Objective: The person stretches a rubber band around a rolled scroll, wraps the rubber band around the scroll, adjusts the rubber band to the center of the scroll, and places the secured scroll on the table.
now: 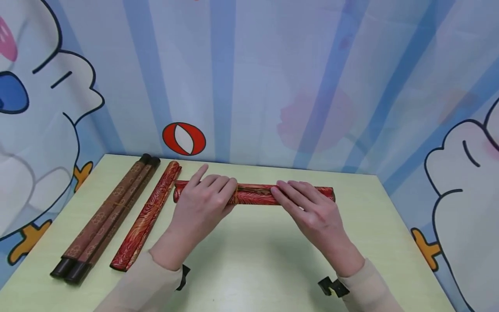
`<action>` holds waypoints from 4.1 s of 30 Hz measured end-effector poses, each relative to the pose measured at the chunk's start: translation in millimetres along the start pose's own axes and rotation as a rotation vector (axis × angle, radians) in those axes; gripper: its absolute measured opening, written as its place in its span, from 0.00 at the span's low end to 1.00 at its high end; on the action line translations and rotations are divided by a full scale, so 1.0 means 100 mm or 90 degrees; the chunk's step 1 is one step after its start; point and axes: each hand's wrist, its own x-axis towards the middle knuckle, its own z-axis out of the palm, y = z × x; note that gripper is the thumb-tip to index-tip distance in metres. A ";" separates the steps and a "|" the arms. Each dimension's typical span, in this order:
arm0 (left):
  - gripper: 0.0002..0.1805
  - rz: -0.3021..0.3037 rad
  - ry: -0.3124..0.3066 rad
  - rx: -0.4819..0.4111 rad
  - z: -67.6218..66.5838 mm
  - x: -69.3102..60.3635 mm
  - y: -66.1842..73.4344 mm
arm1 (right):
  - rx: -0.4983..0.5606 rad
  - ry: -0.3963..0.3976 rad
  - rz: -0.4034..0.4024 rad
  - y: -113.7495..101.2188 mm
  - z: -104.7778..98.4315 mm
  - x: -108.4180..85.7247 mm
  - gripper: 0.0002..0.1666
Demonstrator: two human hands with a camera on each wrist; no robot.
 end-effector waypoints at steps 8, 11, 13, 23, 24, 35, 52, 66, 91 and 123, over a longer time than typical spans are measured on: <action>0.23 0.015 0.023 -0.008 0.03 0.14 0.05 | 0.027 0.021 0.018 -0.07 0.04 0.02 0.18; 0.24 0.016 0.012 -0.014 0.05 0.16 0.06 | 0.034 0.014 0.026 -0.06 0.04 0.01 0.18; 0.29 0.008 -0.001 -0.014 0.04 0.14 0.05 | 0.033 0.004 0.029 -0.04 0.04 0.00 0.19; 0.21 -0.001 0.007 0.003 -0.01 0.04 0.00 | 0.044 0.001 0.026 0.01 -0.02 0.01 0.19; 0.20 -0.002 0.008 0.002 -0.01 0.05 0.01 | 0.046 0.001 0.027 0.00 -0.03 0.01 0.19; 0.21 -0.038 -0.049 -0.038 0.00 0.16 0.10 | 0.052 -0.003 0.034 -0.08 0.03 0.00 0.19; 0.40 -0.010 -0.013 0.017 -0.02 0.03 0.09 | 0.011 -0.054 0.038 -0.01 -0.05 -0.09 0.20; 0.23 0.029 0.096 0.002 0.12 0.06 0.14 | 0.043 0.013 0.049 -0.07 -0.08 -0.04 0.18; 0.24 -0.003 -0.033 -0.056 0.04 0.11 0.10 | 0.054 -0.020 0.046 -0.05 -0.10 -0.09 0.19; 0.25 -0.046 -0.179 -0.094 -0.01 0.16 0.00 | 0.082 -0.061 0.040 -0.08 0.05 -0.06 0.17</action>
